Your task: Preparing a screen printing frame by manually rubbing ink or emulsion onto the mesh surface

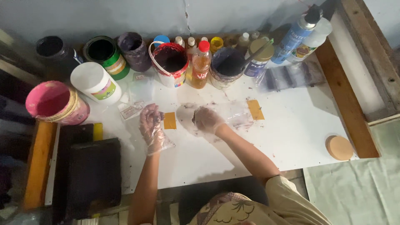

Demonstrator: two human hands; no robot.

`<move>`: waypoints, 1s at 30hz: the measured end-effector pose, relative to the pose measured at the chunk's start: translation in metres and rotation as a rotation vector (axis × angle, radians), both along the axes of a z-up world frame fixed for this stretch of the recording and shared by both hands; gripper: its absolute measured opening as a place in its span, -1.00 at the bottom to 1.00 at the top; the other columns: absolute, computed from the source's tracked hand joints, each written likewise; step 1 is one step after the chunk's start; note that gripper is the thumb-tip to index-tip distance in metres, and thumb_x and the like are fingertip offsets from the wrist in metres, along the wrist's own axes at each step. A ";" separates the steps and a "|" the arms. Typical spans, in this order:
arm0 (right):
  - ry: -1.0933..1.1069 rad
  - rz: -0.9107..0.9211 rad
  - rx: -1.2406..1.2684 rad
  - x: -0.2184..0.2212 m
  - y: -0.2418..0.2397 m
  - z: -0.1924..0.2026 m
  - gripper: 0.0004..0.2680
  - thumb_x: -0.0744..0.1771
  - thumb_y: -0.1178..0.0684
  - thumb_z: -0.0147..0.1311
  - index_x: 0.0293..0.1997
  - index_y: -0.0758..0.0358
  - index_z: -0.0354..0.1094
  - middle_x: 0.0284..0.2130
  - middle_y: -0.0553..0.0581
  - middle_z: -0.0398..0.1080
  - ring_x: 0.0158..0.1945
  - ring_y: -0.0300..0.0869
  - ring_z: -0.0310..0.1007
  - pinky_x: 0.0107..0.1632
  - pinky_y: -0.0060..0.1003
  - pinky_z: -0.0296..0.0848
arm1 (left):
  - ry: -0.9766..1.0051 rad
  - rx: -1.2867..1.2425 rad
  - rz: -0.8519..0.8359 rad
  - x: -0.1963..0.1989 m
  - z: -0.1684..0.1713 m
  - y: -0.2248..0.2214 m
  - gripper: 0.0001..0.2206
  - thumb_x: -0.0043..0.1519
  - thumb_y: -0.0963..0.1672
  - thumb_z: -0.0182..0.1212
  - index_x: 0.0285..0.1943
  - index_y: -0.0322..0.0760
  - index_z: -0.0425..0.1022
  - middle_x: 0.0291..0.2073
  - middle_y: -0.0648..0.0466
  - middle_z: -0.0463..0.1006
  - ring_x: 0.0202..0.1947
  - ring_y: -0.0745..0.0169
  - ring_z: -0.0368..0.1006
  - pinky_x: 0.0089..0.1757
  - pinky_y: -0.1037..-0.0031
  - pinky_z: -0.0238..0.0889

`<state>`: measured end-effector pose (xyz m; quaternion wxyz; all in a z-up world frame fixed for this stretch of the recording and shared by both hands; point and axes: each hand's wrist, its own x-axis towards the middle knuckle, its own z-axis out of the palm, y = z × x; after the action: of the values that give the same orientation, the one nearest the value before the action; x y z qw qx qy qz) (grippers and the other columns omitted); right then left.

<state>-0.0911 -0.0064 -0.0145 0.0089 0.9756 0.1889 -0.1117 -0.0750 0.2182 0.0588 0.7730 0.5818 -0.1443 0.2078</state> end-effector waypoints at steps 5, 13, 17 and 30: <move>-0.117 0.257 -0.247 -0.025 0.007 0.077 -0.77 0.37 0.07 -0.14 -0.18 0.23 0.55 -0.21 0.20 0.59 -0.03 0.02 0.59 0.02 -0.06 0.50 | -0.038 -0.117 -0.018 0.003 -0.013 0.000 -0.75 0.33 -0.20 0.21 0.17 -0.21 0.36 0.02 -0.01 0.48 -0.26 0.30 0.52 -0.26 0.57 0.43; -0.152 -0.397 1.104 -0.041 -0.027 0.099 -0.84 0.37 0.03 0.05 0.02 0.15 0.43 -0.13 0.23 0.53 -0.09 0.02 0.60 -0.13 -0.16 0.60 | 0.068 -0.143 -0.079 0.006 -0.029 -0.002 -0.75 0.34 -0.20 0.19 0.17 -0.17 0.36 0.10 -0.05 0.47 -0.18 0.24 0.56 -0.23 0.56 0.48; -0.173 -0.686 1.704 -0.058 -0.067 0.110 -0.72 0.47 -0.03 -0.17 0.13 0.41 0.35 -0.08 0.48 0.51 -0.11 0.12 0.63 -0.11 -0.13 0.66 | 0.372 -0.048 -0.176 -0.019 0.017 -0.031 -0.58 0.30 0.02 0.29 0.27 -0.15 0.37 0.06 -0.06 0.58 -0.14 0.23 0.56 -0.14 0.47 0.44; -0.240 -0.978 1.959 -0.051 -0.094 0.060 -0.55 0.43 -0.35 -0.16 0.05 0.33 0.40 -0.11 0.35 0.48 -0.13 0.05 0.54 -0.07 -0.12 0.56 | 0.570 -0.307 -0.456 -0.012 -0.081 -0.158 -0.57 0.37 -0.08 0.10 0.44 -0.11 0.23 0.24 -0.06 0.46 0.05 0.22 0.44 0.11 0.40 0.30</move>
<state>-0.1421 -0.1004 0.0454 -0.7955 0.5343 -0.2131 0.1905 -0.0869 0.0602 -0.0224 0.8863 0.4470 -0.0166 -0.1198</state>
